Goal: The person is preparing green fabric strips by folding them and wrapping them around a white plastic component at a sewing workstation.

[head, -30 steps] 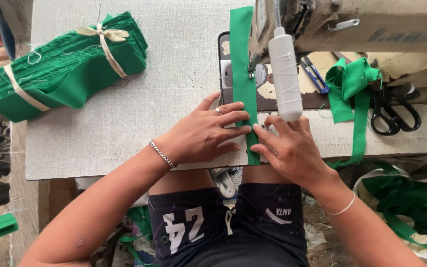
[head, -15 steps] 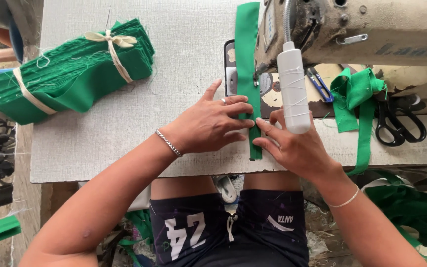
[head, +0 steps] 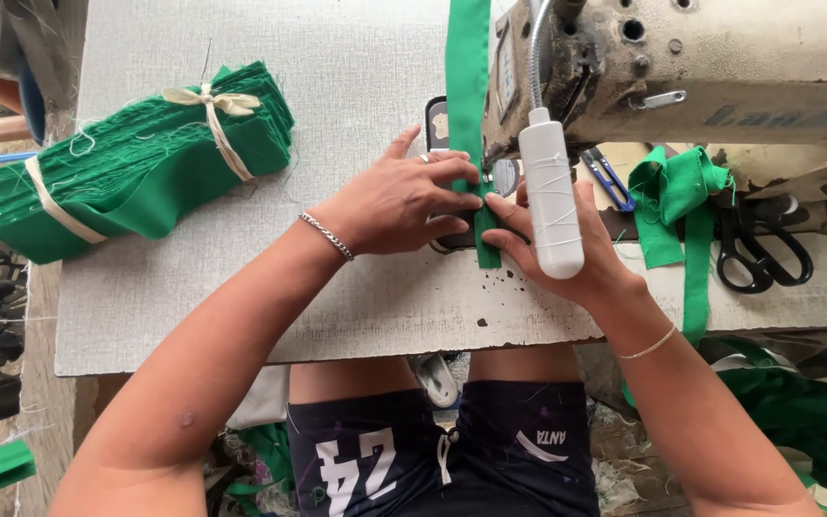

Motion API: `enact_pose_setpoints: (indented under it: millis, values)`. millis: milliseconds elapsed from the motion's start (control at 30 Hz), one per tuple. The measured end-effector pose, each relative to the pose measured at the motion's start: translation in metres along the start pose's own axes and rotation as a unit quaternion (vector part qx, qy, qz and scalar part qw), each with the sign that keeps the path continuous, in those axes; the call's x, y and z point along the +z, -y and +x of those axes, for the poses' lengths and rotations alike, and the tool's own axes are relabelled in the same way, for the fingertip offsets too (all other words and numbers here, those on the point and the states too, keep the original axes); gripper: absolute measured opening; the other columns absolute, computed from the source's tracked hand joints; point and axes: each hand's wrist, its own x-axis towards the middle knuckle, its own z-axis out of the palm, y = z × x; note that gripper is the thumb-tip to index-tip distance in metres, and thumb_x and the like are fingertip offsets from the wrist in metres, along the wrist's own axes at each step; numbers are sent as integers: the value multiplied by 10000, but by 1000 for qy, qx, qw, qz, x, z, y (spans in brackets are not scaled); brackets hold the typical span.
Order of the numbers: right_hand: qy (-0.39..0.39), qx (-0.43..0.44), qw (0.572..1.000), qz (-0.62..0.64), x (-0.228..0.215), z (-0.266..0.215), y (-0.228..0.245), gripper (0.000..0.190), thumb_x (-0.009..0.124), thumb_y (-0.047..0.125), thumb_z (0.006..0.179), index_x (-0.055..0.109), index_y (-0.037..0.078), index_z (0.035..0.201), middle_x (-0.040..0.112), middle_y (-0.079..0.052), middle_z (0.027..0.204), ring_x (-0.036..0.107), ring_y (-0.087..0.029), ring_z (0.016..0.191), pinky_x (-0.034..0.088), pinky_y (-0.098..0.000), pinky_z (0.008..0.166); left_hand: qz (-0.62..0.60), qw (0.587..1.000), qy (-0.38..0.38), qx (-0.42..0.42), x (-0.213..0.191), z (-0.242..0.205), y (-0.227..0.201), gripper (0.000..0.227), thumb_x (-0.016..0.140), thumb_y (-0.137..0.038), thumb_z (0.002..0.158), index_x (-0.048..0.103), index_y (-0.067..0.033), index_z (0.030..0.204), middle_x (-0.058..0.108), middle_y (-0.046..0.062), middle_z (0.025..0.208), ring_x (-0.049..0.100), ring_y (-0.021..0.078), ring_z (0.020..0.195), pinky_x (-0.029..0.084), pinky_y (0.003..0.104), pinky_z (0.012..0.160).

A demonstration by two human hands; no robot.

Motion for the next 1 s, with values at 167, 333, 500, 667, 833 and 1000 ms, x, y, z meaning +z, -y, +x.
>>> enact_pose_setpoints:
  millis: [167, 333, 500, 667, 833, 1000]
  values:
    - [-17, 20, 999, 29, 0, 6, 2, 493, 662, 526, 982, 705, 235, 1377, 583, -73, 998, 587, -296, 992, 399, -434, 895, -11, 1000, -1, -6, -4, 6, 13, 301, 601, -442, 1010, 712, -338, 1270, 635, -36, 1315, 554, 257, 1355, 258, 716, 1147]
    - [-21, 32, 999, 38, 5, -1, 1, 472, 661, 494, 990, 707, 218, 1370, 599, -123, 985, 575, -336, 979, 406, -451, 892, -19, 999, -45, 3, 12, 6, 17, 299, 639, -431, 992, 713, -323, 1260, 617, -23, 1336, 553, 266, 1360, 288, 710, 1138]
    - [-39, 55, 994, 84, -1, -1, 9, 433, 687, 452, 988, 736, 165, 1308, 613, -138, 1031, 561, -331, 1020, 406, -435, 892, -12, 995, -97, -8, 33, 9, 18, 252, 663, -398, 996, 718, -303, 1223, 633, -41, 1294, 586, 236, 1322, 327, 652, 1142]
    - [-74, 15, 996, 45, -8, -6, 12, 343, 759, 414, 940, 764, 117, 1111, 625, -106, 956, 553, -321, 999, 466, -466, 837, 9, 990, -143, -15, 32, 9, 13, 274, 721, -401, 949, 709, -276, 1192, 594, -52, 1302, 559, 247, 1337, 317, 670, 1135]
    - [-109, 0, 994, 19, -11, -34, -8, 191, 825, 225, 846, 751, 81, 945, 642, -39, 1007, 588, -271, 1056, 477, -433, 842, 1, 989, -148, -19, 39, 12, 13, 249, 721, -400, 955, 725, -245, 1150, 618, -42, 1282, 572, 238, 1325, 325, 646, 1140]
    - [-108, 9, 994, 4, -11, -52, -11, 301, 779, 184, 815, 763, 150, 1114, 648, -8, 1050, 617, -266, 1082, 463, -421, 878, -26, 988, -150, -29, 38, 13, 10, 221, 720, -391, 958, 745, -223, 1099, 638, -16, 1238, 597, 257, 1302, 332, 648, 1134]
